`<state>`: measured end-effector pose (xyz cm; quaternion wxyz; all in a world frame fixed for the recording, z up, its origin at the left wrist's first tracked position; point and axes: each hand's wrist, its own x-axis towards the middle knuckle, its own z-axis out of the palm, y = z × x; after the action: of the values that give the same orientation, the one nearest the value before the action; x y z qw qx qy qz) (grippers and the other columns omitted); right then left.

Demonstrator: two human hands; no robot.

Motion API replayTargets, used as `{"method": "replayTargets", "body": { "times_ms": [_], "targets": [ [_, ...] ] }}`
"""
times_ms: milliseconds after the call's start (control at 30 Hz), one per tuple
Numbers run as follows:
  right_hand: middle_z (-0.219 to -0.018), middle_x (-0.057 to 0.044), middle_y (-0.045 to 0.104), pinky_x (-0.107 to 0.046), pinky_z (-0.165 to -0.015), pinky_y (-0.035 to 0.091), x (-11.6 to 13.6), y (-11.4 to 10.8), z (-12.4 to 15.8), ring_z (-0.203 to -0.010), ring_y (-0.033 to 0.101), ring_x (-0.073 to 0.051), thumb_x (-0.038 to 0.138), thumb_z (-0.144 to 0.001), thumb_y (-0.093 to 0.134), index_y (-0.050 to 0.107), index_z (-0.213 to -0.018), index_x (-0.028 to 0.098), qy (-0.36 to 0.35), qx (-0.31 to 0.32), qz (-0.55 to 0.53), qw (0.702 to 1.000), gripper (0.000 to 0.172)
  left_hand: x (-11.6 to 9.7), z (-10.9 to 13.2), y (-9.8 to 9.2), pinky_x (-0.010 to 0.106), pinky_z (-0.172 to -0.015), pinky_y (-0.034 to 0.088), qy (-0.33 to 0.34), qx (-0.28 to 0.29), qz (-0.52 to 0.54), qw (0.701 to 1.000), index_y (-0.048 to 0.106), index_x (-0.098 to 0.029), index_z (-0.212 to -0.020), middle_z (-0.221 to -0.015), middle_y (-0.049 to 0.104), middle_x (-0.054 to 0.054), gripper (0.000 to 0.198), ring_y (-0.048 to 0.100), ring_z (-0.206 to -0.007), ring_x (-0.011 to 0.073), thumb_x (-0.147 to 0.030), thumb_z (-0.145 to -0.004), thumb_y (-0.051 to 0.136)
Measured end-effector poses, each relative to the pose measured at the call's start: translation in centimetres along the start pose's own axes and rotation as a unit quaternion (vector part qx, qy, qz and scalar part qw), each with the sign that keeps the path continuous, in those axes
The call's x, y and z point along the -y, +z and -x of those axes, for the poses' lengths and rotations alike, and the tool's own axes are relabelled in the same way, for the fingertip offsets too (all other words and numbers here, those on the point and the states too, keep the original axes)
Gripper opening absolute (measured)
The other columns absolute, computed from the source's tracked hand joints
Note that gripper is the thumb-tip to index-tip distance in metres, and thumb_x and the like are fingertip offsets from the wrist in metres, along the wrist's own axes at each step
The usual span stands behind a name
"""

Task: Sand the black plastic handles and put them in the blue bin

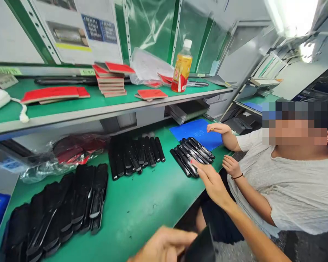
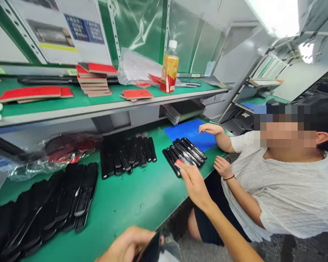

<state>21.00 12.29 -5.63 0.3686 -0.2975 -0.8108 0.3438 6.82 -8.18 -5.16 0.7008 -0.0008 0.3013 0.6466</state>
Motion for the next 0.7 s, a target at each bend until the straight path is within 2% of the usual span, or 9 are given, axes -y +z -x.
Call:
{"method": "replayTargets", "body": {
  "times_ms": [100,167,267,333,433,500,567,633,700],
  "targets": [
    [-0.102,-0.011,0.078,-0.039,-0.068,0.057,0.5,-0.1,0.4,-0.081,0.072,-0.024,0.041,-0.103,0.037,0.068,-0.122,0.018,0.054,0.019,-0.052,0.997,0.043,-1.8,-0.3,-0.7,0.022,-0.044,0.041,0.024,0.050,0.040,0.998,0.071,-0.022,-0.104,-0.053,0.053,-0.002,0.039,0.049,-0.046,0.0114,-0.038,-0.070,0.081],
    [-0.096,-0.013,0.078,-0.036,-0.058,0.056,1.4,0.3,1.5,-0.069,0.071,-0.022,0.044,-0.105,0.022,0.066,-0.123,0.016,0.112,0.035,-0.165,0.979,0.056,-3.2,-1.2,-0.6,0.019,-0.045,0.042,0.038,0.050,0.090,0.994,0.067,-0.025,-0.107,-0.070,0.062,0.001,0.028,0.055,-0.055,0.0115,-0.038,-0.082,0.069],
    [-0.124,-0.017,0.069,-0.039,-0.064,0.057,2.8,1.4,3.1,-0.085,0.072,-0.025,0.056,-0.101,0.019,0.064,-0.125,0.019,0.233,0.071,-0.409,0.880,0.063,-4.2,-2.6,-0.2,0.017,-0.041,0.040,0.044,-0.002,0.112,0.993,0.061,-0.024,-0.115,-0.092,0.066,0.005,0.027,0.057,-0.060,0.0106,-0.033,-0.089,0.060],
    [-0.137,-0.017,0.061,-0.042,-0.067,0.057,3.4,2.1,3.9,-0.092,0.071,-0.027,0.058,-0.099,0.021,0.061,-0.129,0.020,0.272,0.077,-0.487,0.826,0.063,-3.8,-3.3,0.1,0.019,-0.041,0.043,0.054,-0.059,0.075,0.994,0.060,-0.022,-0.120,-0.094,0.067,0.006,0.034,0.057,-0.058,0.0107,-0.038,-0.091,0.058],
    [-0.117,-0.015,0.071,-0.043,-0.072,0.058,3.6,2.9,5.0,-0.085,0.071,-0.025,0.051,-0.100,0.021,0.053,-0.138,0.023,0.257,0.069,-0.460,0.847,0.057,-2.7,-3.7,0.0,0.020,-0.047,0.049,0.078,-0.140,0.004,0.987,0.059,-0.019,-0.126,-0.102,0.068,0.008,0.043,0.061,-0.060,0.0104,-0.037,-0.087,0.066],
    [-0.110,-0.012,0.072,-0.042,-0.079,0.058,3.7,3.3,5.7,-0.088,0.070,-0.024,0.050,-0.102,0.024,0.048,-0.143,0.026,0.194,0.057,-0.343,0.917,0.053,-2.1,-4.0,-0.2,0.017,-0.042,0.046,0.094,-0.171,-0.023,0.981,0.055,-0.022,-0.132,-0.101,0.069,0.006,0.053,0.059,-0.052,0.0069,-0.028,-0.082,0.073],
    [-0.121,-0.012,0.069,-0.042,-0.086,0.057,4.2,3.9,6.4,-0.101,0.069,-0.026,0.052,-0.100,0.035,0.048,-0.143,0.029,0.031,0.047,-0.173,0.983,0.050,-1.7,-4.4,-0.6,0.016,-0.040,0.044,0.099,-0.176,-0.007,0.979,0.048,-0.027,-0.138,-0.094,0.068,0.003,0.065,0.056,-0.047,0.0055,-0.020,-0.080,0.075],
    [-0.117,-0.007,0.072,-0.033,-0.081,0.059,5.4,4.5,7.0,-0.096,0.070,-0.021,0.050,-0.096,0.049,0.053,-0.139,0.033,-0.184,0.057,-0.025,0.981,0.046,-1.5,-5.0,-0.9,0.016,-0.045,0.046,0.078,-0.158,0.059,0.983,0.046,-0.028,-0.138,-0.086,0.065,0.000,0.062,0.058,-0.052,0.0067,-0.015,-0.082,0.072],
    [-0.085,0.000,0.077,-0.021,-0.063,0.057,6.8,5.2,7.5,-0.067,0.068,-0.013,0.045,-0.098,0.051,0.062,-0.128,0.035,-0.331,0.082,0.054,0.938,0.034,-1.3,-5.6,-1.1,0.015,-0.048,0.046,0.047,-0.132,0.128,0.982,0.051,-0.023,-0.131,-0.083,0.063,0.000,0.049,0.058,-0.057,0.0069,-0.010,-0.087,0.065]
  ]
}}
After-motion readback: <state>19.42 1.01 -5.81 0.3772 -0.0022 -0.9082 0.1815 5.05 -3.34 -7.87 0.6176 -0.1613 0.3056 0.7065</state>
